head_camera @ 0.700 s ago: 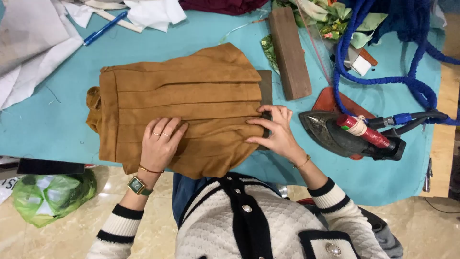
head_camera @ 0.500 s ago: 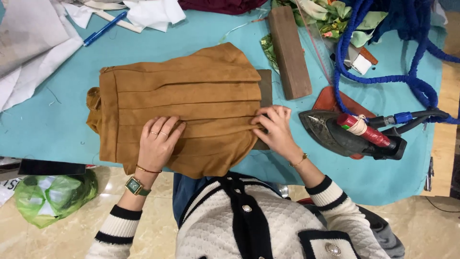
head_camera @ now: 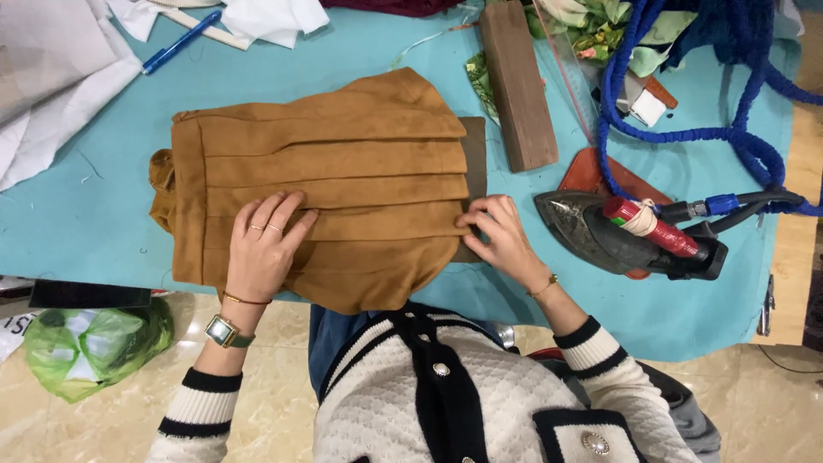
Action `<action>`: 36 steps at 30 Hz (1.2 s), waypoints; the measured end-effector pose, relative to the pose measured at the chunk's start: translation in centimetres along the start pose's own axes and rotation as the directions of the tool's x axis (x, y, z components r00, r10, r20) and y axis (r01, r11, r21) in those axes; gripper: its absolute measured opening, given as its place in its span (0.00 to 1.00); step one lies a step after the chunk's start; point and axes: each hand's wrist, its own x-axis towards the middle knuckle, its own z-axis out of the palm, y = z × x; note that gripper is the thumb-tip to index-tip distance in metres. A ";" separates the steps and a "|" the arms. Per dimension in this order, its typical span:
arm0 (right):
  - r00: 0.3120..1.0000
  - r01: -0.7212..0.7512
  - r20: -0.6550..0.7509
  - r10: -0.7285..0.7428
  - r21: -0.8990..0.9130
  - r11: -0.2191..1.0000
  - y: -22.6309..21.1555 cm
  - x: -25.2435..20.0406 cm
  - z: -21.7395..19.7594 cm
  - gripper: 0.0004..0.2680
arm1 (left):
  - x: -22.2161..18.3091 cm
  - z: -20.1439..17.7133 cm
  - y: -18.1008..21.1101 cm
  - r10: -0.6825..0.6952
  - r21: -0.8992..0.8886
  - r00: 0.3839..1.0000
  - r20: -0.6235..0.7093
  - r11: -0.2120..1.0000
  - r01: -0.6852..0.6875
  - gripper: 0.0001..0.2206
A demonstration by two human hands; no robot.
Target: A person aligns pleats on a brown garment and uses a steam iron with a pressing cloth to set the folds.
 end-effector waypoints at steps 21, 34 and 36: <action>0.866 -0.421 -0.178 0.467 0.243 0.874 -4.9 -3.0 2.3 0.14 | 3.3 2.5 9.7 0.147 -0.337 0.989 0.020 0.932 -0.132 0.21; 0.971 0.094 -0.164 -0.173 -0.404 0.910 -4.4 -5.0 7.1 0.05 | 4.5 3.9 6.6 0.382 -0.468 0.895 0.231 0.850 -0.242 0.22; 0.972 0.140 -0.154 -0.180 -0.243 0.960 -3.2 -5.3 6.3 0.09 | 4.6 3.7 6.3 0.408 -0.446 0.876 0.257 0.854 -0.267 0.22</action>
